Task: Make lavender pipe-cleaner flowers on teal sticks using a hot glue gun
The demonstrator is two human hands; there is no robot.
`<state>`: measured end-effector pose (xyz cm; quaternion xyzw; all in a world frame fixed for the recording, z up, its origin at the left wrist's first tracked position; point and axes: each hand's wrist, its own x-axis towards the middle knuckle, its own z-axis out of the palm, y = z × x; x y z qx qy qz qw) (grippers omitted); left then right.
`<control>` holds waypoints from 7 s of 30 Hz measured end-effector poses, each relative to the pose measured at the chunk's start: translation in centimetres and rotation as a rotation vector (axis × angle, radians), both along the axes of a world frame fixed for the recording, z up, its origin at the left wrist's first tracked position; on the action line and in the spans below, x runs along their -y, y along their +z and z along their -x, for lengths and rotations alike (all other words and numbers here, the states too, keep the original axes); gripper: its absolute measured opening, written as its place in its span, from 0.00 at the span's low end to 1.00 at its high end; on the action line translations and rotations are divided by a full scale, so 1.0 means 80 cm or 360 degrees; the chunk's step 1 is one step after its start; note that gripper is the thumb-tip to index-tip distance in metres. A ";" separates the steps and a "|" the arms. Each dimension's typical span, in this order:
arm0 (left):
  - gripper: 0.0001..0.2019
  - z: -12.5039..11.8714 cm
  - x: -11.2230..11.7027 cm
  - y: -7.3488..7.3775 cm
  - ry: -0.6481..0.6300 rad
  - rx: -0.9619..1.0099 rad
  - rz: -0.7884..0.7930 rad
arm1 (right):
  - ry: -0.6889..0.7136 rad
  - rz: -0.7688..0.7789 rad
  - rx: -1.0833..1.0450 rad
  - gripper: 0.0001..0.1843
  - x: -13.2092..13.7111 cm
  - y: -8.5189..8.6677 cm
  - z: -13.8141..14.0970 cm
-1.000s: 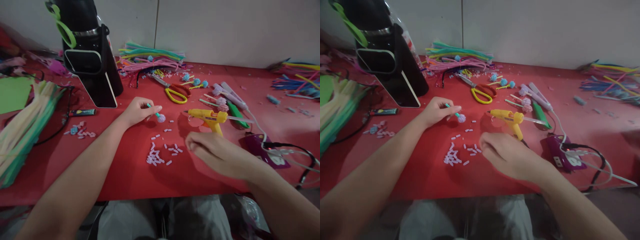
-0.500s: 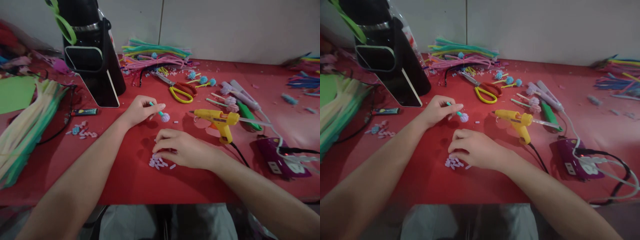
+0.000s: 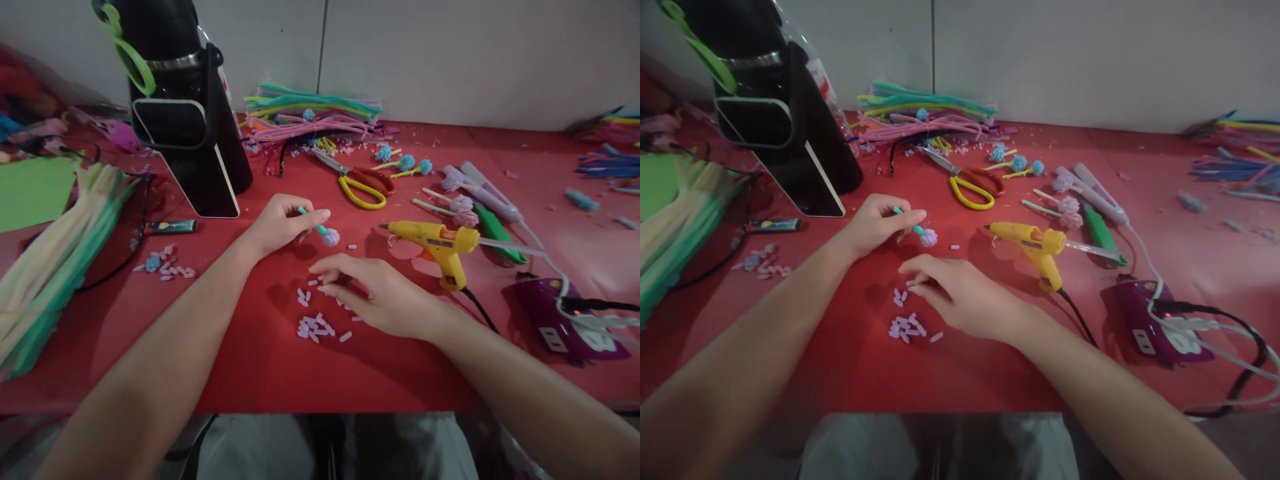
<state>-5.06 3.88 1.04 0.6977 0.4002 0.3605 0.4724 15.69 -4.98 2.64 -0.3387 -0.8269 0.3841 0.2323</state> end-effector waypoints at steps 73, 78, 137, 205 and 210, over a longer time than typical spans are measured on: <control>0.23 -0.015 0.017 0.028 -0.0646 -0.0080 0.0401 | -0.0314 -0.0763 -0.0379 0.08 -0.008 -0.006 -0.016; 0.22 -0.014 0.017 0.026 -0.0626 -0.0046 0.0431 | -0.0217 -0.0799 -0.0426 0.11 -0.011 -0.011 -0.019; 0.22 -0.026 0.051 0.029 0.0342 -0.0513 -0.1306 | -0.0906 -0.0026 -0.0517 0.14 -0.019 -0.001 -0.021; 0.19 -0.031 0.050 0.024 0.0382 -0.0481 -0.1401 | -0.0902 0.0326 -0.0756 0.13 -0.022 0.000 -0.015; 0.18 -0.032 0.051 0.023 0.0346 -0.0449 -0.1407 | -0.0907 0.0306 -0.0752 0.14 -0.023 -0.001 -0.015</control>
